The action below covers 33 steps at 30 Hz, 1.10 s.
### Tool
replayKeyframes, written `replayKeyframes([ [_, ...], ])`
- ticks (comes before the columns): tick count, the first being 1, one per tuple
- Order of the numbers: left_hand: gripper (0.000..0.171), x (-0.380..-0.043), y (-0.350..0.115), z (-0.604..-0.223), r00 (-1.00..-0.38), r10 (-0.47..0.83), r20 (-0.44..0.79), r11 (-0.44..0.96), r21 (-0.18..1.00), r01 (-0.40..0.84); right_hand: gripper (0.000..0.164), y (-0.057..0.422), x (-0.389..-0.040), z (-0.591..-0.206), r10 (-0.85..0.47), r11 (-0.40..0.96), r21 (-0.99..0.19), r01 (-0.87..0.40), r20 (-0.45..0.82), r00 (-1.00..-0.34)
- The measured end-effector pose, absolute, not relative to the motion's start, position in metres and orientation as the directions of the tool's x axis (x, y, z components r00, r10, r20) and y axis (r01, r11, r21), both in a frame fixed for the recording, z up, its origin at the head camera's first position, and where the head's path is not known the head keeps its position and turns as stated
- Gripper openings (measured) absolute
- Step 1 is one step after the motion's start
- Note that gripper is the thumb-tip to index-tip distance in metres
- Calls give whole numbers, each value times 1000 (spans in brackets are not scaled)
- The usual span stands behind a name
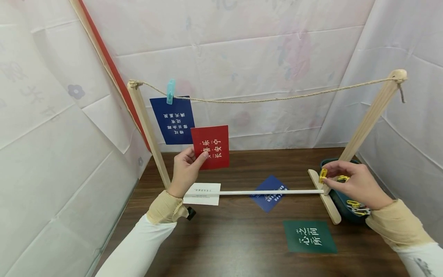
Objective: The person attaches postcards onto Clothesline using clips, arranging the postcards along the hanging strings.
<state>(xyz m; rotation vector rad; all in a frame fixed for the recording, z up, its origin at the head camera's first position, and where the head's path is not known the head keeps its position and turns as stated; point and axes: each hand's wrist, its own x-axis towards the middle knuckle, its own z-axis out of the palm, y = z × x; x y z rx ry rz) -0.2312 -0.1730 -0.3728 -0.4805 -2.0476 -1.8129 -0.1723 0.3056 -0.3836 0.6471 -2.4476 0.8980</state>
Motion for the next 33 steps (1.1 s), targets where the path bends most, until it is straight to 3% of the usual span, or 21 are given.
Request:
replayKeyframes([
  [8, 26, -234, -174, -371, -865, 5, 502, 104, 860, 499, 41, 295, -176, -380, -304, 681, -434, -590, 566, -767],
  [33, 23, -240, -172, -364, -863, -6, 506, 83, 860, 504, 38, 259, -181, -368, -345, 592, -480, -647, 575, -742],
])
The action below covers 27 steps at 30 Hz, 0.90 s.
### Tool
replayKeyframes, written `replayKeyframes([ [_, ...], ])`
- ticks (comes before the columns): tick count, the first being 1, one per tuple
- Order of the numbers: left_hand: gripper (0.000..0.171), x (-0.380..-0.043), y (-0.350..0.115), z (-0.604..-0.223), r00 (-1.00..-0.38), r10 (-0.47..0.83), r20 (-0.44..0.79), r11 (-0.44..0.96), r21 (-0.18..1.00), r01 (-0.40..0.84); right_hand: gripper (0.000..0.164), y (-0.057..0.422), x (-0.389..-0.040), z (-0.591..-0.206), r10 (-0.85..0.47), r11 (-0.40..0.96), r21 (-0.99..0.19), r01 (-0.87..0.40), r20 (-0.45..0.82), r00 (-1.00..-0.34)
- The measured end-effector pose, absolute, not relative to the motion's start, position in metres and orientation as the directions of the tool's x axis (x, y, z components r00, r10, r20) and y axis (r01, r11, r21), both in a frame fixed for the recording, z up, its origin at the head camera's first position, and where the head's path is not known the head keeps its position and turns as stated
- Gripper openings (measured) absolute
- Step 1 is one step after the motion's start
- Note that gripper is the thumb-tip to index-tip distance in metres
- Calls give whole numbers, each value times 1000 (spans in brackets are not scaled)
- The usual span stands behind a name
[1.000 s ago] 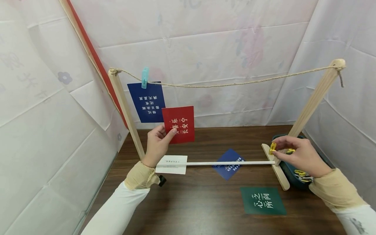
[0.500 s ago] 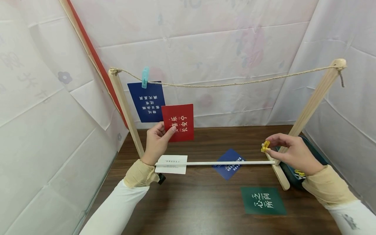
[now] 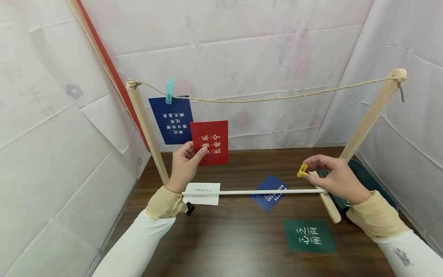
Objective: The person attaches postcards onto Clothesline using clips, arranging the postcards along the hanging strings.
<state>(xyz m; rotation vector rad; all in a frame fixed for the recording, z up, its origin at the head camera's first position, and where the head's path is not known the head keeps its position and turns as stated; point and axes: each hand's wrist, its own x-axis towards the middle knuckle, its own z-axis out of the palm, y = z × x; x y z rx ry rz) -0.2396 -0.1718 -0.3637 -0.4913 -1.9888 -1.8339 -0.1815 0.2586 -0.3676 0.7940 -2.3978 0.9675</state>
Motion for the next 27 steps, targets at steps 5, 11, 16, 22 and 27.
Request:
replayKeyframes([
  [5, 24, -240, -172, -363, -867, -9, 499, 89, 863, 496, 39, 250, -182, -365, -370, 572, -465, -676, 589, -719],
  [11, 23, -240, -171, -362, -866, -17, 499, 84, 864, 496, 41, 242, -182, -363, -390, 549, -451, -703, 606, -693],
  [16, 22, -241, -171, -362, -866, -18, 499, 75, 865, 496, 41, 237, -183, -361, -407, 518, -458, -722, 611, -679],
  [22, 22, -242, -171, -362, -869, -19, 494, 66, 868, 491, 40, 229, -184, -357, -413, 515, -462, -722, 605, -681],
  [27, 23, -242, -170, -362, -868, -21, 495, 64, 867, 493, 41, 223, -182, -354, -415, 508, -469, -723, 602, -682],
])
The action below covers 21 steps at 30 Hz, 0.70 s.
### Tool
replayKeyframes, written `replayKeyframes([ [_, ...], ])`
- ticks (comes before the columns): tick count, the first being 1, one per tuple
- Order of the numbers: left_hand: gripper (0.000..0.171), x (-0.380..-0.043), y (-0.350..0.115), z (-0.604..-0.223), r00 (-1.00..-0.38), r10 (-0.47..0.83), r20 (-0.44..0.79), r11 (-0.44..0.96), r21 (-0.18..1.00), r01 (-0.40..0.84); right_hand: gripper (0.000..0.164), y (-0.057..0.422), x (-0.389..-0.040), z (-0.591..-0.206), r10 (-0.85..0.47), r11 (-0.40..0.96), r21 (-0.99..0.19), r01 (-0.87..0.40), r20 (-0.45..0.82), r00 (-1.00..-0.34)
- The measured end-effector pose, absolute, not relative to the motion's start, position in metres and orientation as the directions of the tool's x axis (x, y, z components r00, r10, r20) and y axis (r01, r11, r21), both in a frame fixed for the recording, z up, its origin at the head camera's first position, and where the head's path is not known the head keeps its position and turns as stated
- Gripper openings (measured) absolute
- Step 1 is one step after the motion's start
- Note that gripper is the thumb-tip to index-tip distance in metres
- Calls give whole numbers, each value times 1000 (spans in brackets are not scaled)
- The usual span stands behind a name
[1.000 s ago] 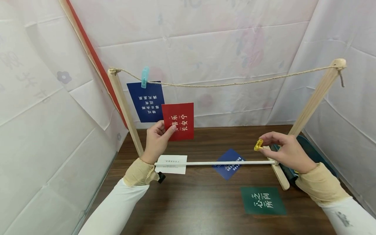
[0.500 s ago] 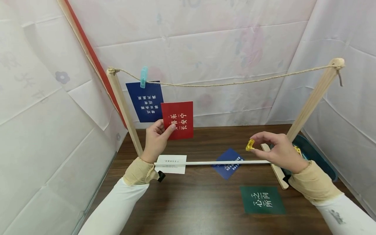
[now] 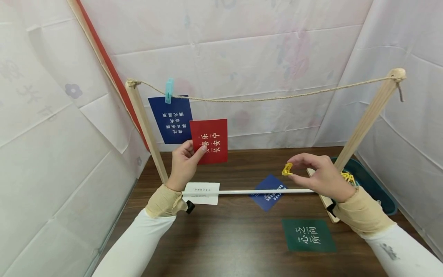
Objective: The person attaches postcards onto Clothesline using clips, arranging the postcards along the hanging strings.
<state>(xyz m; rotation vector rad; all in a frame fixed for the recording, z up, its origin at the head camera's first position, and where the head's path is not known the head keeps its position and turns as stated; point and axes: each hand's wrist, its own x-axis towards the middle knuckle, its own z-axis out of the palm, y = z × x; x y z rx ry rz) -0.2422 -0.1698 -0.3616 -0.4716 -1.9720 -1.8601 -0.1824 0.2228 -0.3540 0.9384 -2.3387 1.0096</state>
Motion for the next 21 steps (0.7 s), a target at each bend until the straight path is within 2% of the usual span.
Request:
replayKeyframes([
  [21, 22, -245, -167, -359, -868, -19, 495, 24, 869, 495, 41, 197, -189, -339, -446, 440, -477, -761, 619, -647],
])
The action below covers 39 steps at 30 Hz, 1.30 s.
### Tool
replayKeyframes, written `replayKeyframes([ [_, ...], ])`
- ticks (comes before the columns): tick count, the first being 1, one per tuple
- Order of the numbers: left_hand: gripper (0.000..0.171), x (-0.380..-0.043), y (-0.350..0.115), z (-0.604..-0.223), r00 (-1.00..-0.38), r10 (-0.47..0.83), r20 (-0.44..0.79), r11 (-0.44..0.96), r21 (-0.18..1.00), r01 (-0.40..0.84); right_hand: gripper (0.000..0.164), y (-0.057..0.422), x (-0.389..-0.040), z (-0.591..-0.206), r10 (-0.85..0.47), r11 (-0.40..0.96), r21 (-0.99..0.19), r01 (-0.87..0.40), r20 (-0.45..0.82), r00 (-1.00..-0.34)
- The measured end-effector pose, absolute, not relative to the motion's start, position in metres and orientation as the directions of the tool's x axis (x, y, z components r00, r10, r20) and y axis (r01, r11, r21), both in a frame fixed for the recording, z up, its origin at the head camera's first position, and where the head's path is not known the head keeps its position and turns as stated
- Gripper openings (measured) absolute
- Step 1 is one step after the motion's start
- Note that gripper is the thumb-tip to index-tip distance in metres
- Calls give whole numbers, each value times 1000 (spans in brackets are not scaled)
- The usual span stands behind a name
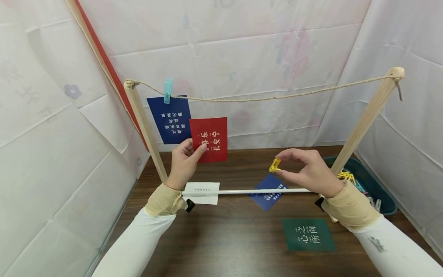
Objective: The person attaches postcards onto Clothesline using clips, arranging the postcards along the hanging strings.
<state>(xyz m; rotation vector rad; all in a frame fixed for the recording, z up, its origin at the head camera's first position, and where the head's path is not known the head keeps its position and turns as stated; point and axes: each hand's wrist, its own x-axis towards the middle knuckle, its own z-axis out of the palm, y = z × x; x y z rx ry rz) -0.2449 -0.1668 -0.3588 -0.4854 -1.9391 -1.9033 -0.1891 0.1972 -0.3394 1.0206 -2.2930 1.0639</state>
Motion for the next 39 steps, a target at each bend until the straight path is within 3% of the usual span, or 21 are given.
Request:
replayKeyframes([
  [10, 21, -245, -170, -356, -860, -13, 511, 67, 858, 509, 41, 187, -192, -333, -448, 401, -437, -805, 673, -589],
  [39, 21, -247, -169, -348, -844, 13, 536, 86, 840, 535, 33, 166, -197, -311, -457, 395, -449, -801, 661, -595],
])
